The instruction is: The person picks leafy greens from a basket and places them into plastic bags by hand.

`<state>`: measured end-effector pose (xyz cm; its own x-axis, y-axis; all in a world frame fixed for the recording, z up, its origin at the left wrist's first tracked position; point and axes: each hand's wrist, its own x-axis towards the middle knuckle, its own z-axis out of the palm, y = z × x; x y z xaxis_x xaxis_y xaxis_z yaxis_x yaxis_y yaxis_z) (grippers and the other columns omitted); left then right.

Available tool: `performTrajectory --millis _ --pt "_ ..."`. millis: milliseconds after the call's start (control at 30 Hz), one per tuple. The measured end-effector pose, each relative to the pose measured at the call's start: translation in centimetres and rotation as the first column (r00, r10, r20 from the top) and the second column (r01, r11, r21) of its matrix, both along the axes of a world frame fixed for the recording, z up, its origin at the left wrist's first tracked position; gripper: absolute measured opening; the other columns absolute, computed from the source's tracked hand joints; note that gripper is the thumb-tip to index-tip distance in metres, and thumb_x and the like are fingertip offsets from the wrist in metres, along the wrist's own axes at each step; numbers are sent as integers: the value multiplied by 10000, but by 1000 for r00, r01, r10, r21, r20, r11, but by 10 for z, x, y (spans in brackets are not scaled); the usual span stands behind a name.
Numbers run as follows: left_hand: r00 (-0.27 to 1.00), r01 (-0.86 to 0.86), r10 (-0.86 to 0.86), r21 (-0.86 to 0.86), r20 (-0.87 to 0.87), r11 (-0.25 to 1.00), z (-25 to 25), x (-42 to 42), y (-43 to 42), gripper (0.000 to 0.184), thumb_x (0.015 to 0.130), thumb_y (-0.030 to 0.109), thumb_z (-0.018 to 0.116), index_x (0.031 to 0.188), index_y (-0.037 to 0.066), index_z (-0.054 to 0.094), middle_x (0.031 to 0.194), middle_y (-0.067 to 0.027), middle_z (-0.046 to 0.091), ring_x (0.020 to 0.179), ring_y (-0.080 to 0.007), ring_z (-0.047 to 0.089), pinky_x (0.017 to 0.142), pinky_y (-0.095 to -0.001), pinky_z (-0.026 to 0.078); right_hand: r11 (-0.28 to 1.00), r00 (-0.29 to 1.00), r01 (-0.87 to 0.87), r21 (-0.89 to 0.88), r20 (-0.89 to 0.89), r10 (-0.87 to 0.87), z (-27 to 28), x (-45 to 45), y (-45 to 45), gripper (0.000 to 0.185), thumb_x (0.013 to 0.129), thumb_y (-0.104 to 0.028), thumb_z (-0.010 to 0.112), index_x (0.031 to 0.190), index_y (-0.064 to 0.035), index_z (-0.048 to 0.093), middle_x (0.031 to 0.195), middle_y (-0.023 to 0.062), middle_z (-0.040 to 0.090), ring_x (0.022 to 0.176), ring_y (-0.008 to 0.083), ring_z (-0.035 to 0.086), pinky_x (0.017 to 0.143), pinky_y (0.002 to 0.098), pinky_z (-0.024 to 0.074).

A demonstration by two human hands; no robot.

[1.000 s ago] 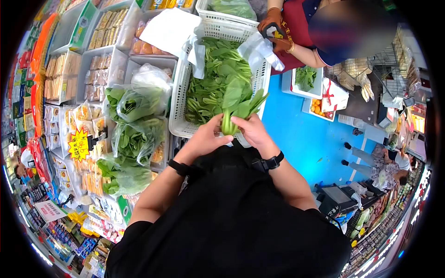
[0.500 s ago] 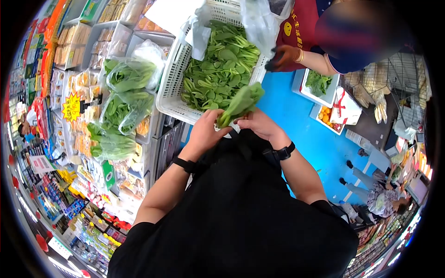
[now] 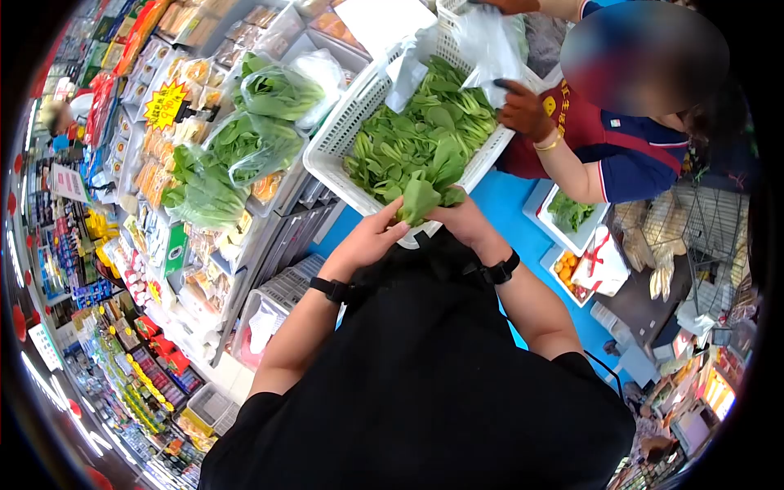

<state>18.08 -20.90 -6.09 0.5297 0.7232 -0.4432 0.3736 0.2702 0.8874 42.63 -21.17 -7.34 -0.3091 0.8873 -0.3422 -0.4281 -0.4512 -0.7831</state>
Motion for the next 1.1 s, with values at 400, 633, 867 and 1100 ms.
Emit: performTrajectory --millis 400,633,867,1100 --pt "971 -163 190 181 -144 970 27 -21 -5 654 847 140 953 1392 31 608 1118 -93 747 980 -181 702 867 -358 590 902 880 -417 114 -197 432 16 20 1 1173 826 -225 936 1755 -108 229 1641 81 519 1466 221 543 1139 412 532" --pt "958 -19 151 475 -242 880 40 -7 -3 659 776 206 978 1321 8 664 1159 -173 750 1076 -329 737 942 -412 582 921 855 -388 -45 -390 341 14 24 -11 1099 913 -198 873 1766 -184 181 1666 119 482 1443 343 587 1065 568 600" --pt "969 -2 109 437 -220 900 41 -3 1 630 779 182 967 1317 24 680 1214 -174 715 1085 -338 725 935 -412 585 955 954 -257 -147 -196 227 16 24 -16 729 994 -71 774 1643 -102 443 1445 116 662 1227 277 717 908 431 673" --pt "974 7 76 366 -212 931 38 2 5 647 792 175 957 1354 30 672 1218 -162 714 1068 -308 729 903 -397 598 960 968 -243 -143 -100 230 28 33 -14 659 978 -88 805 1575 -47 528 1366 133 713 1153 265 753 876 398 680"
